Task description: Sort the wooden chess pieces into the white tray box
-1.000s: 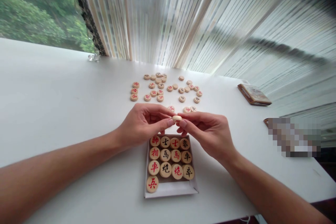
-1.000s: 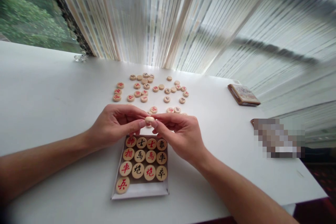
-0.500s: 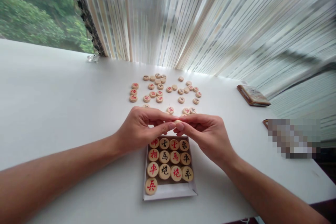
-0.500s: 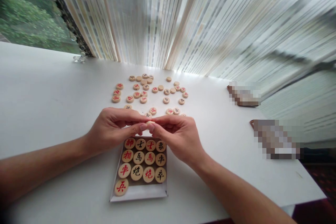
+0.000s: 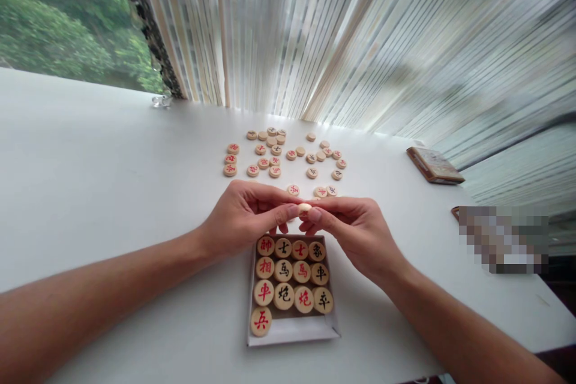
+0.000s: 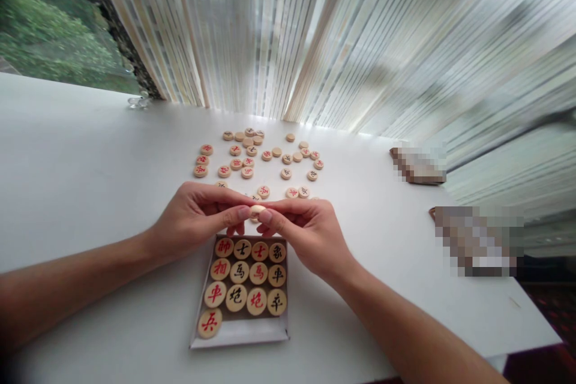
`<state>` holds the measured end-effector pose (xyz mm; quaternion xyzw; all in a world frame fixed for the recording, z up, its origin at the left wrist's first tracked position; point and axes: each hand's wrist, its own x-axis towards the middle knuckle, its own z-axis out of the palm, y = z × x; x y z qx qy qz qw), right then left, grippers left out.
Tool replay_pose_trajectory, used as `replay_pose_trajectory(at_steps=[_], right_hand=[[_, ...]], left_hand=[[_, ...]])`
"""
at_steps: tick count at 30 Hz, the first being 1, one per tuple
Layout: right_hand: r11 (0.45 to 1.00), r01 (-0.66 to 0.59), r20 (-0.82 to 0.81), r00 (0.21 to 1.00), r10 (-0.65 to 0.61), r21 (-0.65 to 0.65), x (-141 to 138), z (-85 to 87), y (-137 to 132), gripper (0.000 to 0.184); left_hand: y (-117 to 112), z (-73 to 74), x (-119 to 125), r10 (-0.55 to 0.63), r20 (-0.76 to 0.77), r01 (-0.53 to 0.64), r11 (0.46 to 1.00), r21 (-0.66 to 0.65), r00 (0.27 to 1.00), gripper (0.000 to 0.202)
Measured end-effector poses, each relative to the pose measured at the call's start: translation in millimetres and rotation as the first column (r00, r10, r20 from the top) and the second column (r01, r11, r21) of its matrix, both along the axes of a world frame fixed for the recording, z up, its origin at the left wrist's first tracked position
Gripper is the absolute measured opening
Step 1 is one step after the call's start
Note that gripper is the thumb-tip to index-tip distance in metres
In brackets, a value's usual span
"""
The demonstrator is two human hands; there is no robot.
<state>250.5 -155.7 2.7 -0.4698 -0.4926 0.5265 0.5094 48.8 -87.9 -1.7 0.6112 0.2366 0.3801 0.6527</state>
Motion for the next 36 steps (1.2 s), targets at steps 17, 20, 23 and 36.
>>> replay_pose_trajectory(at_steps=[17, 20, 23, 36], right_hand=[[0.985, -0.106, -0.109, 0.990, 0.091, -0.139, 2.9, 1.5, 3.2, 0.020], [0.989, -0.094, -0.062, 0.994, 0.087, -0.115, 3.0, 1.0, 3.5, 0.019], [0.996, -0.035, 0.000, 0.999, 0.035, -0.079, 0.7, 2.6, 3.0, 0.025], [0.999, 0.036, 0.051, 0.998, -0.037, 0.024, -1.9, -2.6, -2.8, 0.033]], left_hand=[[3.8, -0.2, -1.2, -0.110, 0.054, 0.116, 0.983, -0.142, 0.992, 0.030], [4.4, -0.9, -2.0, -0.113, 0.032, 0.116, 0.984, -0.135, 0.993, 0.033], [4.1, -1.9, -2.4, -0.111, 0.016, 0.112, 0.985, -0.128, 0.994, 0.033], [-1.4, -6.1, -0.4, -0.133, 0.046, 0.133, 0.991, 0.002, 0.990, 0.025]])
